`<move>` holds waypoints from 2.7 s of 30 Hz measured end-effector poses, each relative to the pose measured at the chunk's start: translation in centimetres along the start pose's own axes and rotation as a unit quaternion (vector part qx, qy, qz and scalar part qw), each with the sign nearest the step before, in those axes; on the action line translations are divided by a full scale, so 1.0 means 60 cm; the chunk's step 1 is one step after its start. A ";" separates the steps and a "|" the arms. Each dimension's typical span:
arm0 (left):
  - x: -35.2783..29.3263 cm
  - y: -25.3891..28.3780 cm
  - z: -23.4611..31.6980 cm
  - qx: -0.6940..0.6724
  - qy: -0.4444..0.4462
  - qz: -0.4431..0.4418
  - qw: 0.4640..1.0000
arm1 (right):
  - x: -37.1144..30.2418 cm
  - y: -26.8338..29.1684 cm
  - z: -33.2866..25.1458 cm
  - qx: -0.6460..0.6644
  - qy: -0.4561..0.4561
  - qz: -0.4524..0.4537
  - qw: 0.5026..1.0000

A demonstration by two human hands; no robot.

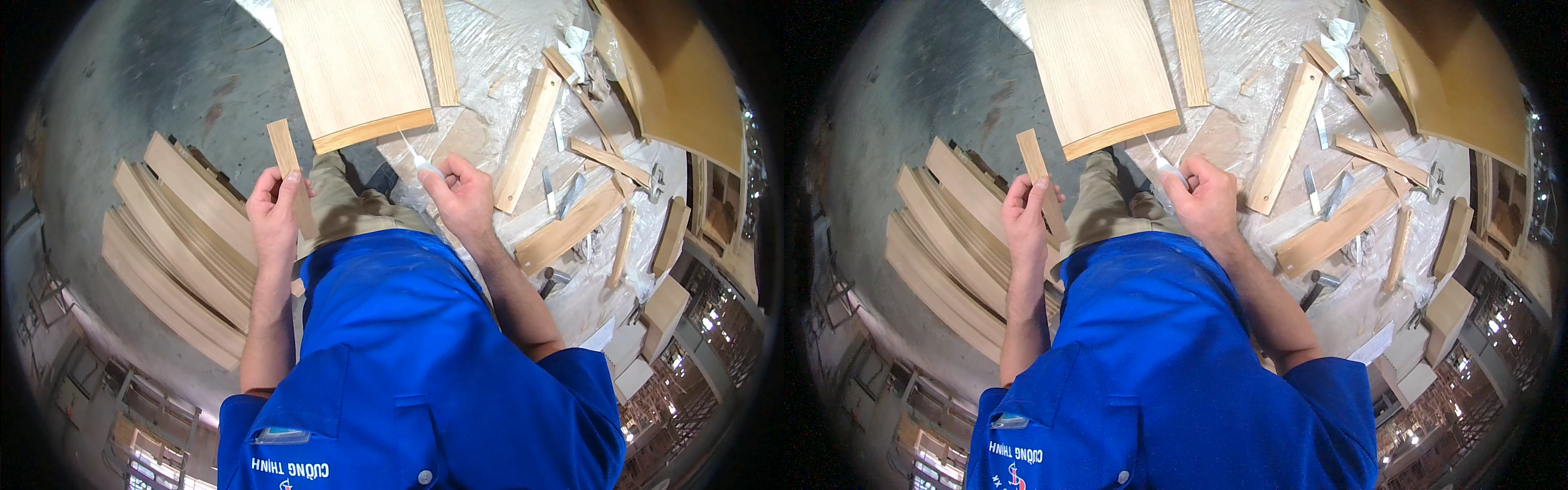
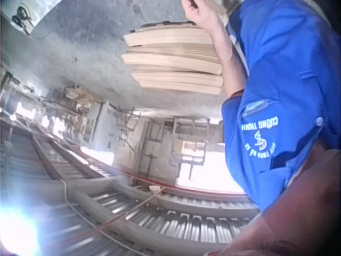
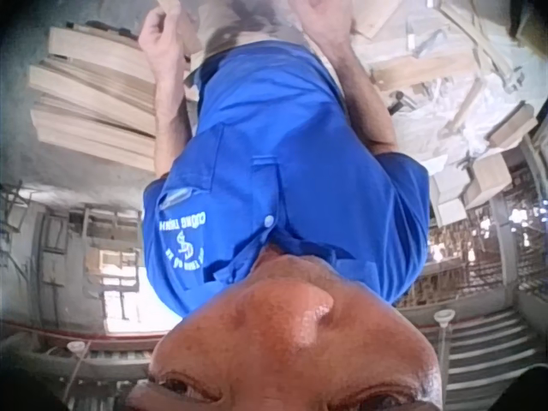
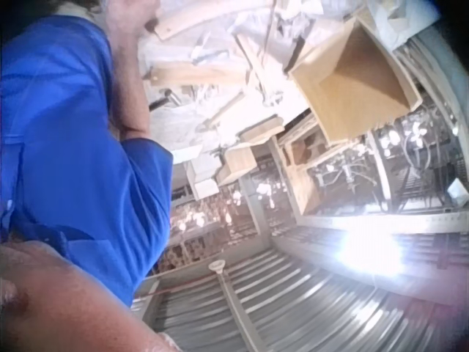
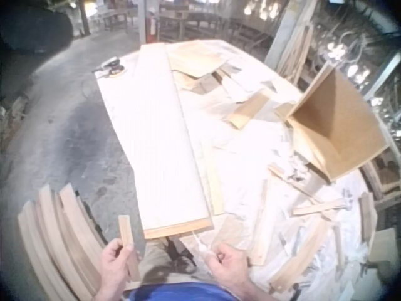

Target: The person applies glue to the edges of small wooden strips and attaches them to a larger wooden panel. They press the pieces together, inspect the alignment, and continue assembling additional strips onto the panel.

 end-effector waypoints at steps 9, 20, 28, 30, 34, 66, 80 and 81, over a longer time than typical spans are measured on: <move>-0.004 0.004 0.005 -0.006 0.010 0.017 1.000 | 0.002 -0.053 -0.033 0.056 0.008 -0.049 0.997; -0.008 0.014 -0.006 -0.008 0.010 0.008 1.000 | 0.014 -0.048 -0.031 0.032 0.027 -0.025 0.999; -0.006 0.011 0.001 -0.015 0.010 0.015 1.000 | 0.017 -0.062 -0.040 0.056 -0.031 -0.051 0.997; -0.006 0.012 0.001 -0.018 0.011 0.022 1.000 | 0.018 -0.058 -0.037 0.047 -0.036 -0.042 0.997; -0.008 0.016 0.000 -0.018 0.012 0.025 0.999 | 0.018 -0.045 -0.038 0.022 -0.003 -0.022 1.000; -0.008 0.006 0.005 -0.009 0.011 0.020 1.000 | -0.004 -0.045 -0.022 0.054 0.017 -0.026 0.998; -0.007 0.000 -0.002 -0.017 0.006 -0.004 1.000 | 0.005 0.033 0.028 0.064 -0.032 0.023 0.997; -0.006 -0.001 -0.001 -0.015 0.007 -0.006 1.000 | 0.005 0.037 0.030 0.061 -0.033 0.024 0.997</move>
Point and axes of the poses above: each hand's wrist, its own x-axis towards the middle knuckle, its own y-axis out of the back of the hand, z = x × y, the point moved 3 cm from there along x, towards the middle knuckle, and after that the axes turned 9 degrees about -y, right-handed, at the moved point
